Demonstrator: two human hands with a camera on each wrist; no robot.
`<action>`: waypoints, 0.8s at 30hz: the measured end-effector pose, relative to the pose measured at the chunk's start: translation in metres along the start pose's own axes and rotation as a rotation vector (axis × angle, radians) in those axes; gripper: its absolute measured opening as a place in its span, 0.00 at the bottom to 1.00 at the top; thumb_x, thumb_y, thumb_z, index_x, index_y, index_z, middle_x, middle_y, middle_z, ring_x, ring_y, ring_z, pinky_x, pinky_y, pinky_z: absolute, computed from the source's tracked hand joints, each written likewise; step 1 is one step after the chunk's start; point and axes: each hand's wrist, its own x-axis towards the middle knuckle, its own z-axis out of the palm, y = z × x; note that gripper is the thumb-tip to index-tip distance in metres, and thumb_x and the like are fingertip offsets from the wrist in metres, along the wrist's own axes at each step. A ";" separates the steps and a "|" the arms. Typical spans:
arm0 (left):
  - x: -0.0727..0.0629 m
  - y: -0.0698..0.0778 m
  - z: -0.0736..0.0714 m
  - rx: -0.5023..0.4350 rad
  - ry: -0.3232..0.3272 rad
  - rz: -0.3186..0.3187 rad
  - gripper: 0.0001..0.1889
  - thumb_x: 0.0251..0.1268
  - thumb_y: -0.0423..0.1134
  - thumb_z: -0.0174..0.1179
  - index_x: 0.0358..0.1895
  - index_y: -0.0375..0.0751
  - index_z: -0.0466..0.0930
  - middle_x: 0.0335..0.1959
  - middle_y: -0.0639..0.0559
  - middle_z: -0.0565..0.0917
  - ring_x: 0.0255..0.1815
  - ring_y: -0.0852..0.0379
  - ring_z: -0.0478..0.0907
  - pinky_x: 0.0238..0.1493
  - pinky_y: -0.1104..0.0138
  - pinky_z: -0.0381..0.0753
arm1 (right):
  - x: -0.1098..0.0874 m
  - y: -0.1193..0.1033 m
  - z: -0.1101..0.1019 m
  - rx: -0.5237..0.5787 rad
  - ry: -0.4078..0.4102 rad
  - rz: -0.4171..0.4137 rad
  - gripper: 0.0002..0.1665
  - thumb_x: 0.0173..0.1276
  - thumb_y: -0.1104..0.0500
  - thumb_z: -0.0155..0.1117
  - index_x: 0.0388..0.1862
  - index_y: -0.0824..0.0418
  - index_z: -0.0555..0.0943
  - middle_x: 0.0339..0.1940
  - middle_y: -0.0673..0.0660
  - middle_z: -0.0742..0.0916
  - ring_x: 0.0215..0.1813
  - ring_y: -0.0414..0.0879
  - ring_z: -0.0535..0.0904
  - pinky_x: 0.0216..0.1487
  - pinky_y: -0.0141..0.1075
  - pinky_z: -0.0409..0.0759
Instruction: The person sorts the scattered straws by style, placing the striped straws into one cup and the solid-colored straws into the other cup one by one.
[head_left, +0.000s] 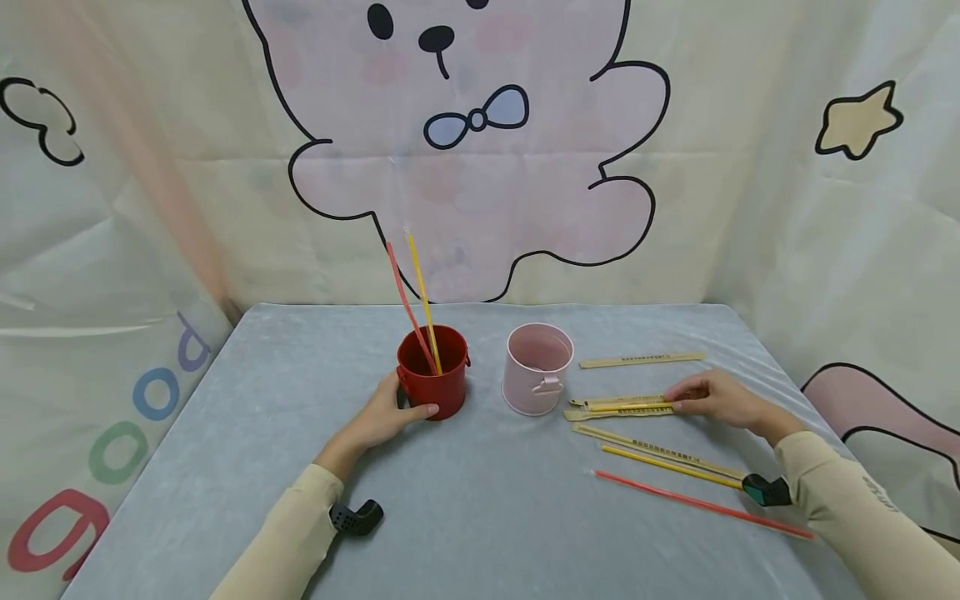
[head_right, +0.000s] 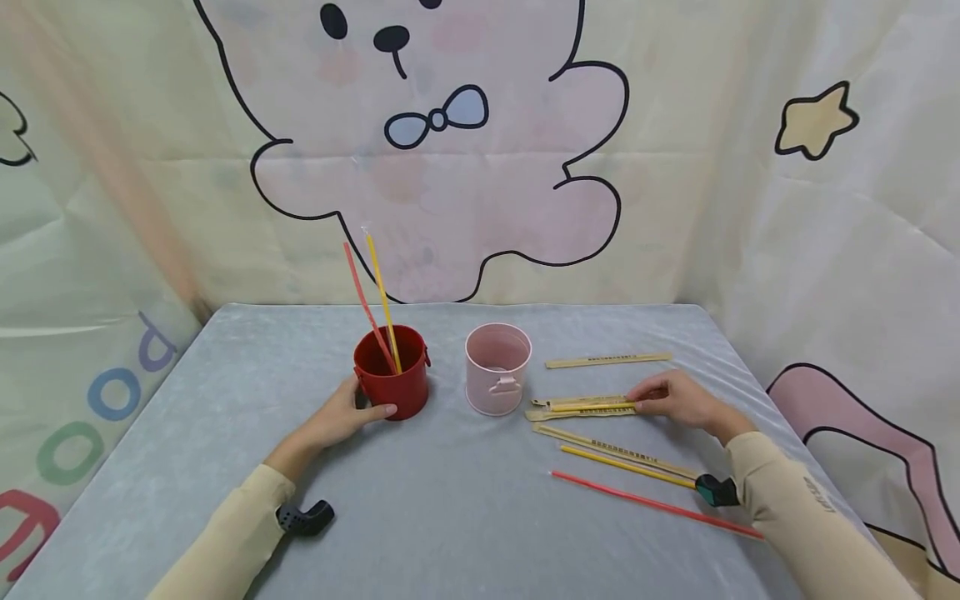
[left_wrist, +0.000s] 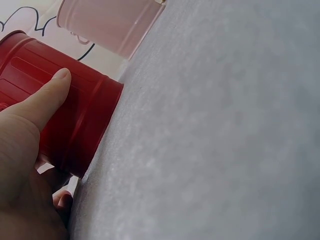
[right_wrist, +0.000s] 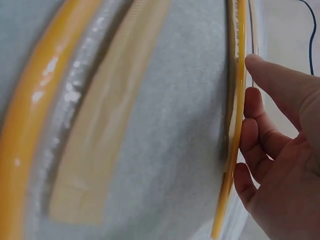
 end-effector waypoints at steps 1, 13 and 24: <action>0.000 0.000 -0.001 0.001 0.000 0.000 0.41 0.62 0.38 0.71 0.76 0.48 0.60 0.74 0.49 0.70 0.78 0.46 0.60 0.79 0.41 0.58 | 0.001 0.000 0.001 -0.002 0.006 -0.027 0.11 0.68 0.64 0.68 0.46 0.70 0.87 0.43 0.60 0.91 0.41 0.27 0.81 0.38 0.25 0.80; -0.001 0.001 -0.001 0.018 -0.008 -0.035 0.40 0.63 0.41 0.70 0.76 0.46 0.60 0.75 0.48 0.70 0.80 0.45 0.58 0.80 0.41 0.55 | 0.003 0.004 0.015 -0.027 0.098 -0.121 0.02 0.63 0.72 0.69 0.35 0.71 0.87 0.33 0.59 0.90 0.35 0.28 0.80 0.33 0.26 0.79; 0.001 -0.001 0.000 0.021 0.003 -0.031 0.39 0.63 0.40 0.70 0.75 0.48 0.61 0.74 0.50 0.70 0.78 0.47 0.60 0.79 0.42 0.58 | 0.000 0.002 0.015 -0.041 0.071 -0.104 0.05 0.65 0.70 0.69 0.38 0.72 0.86 0.37 0.63 0.88 0.38 0.28 0.80 0.36 0.27 0.81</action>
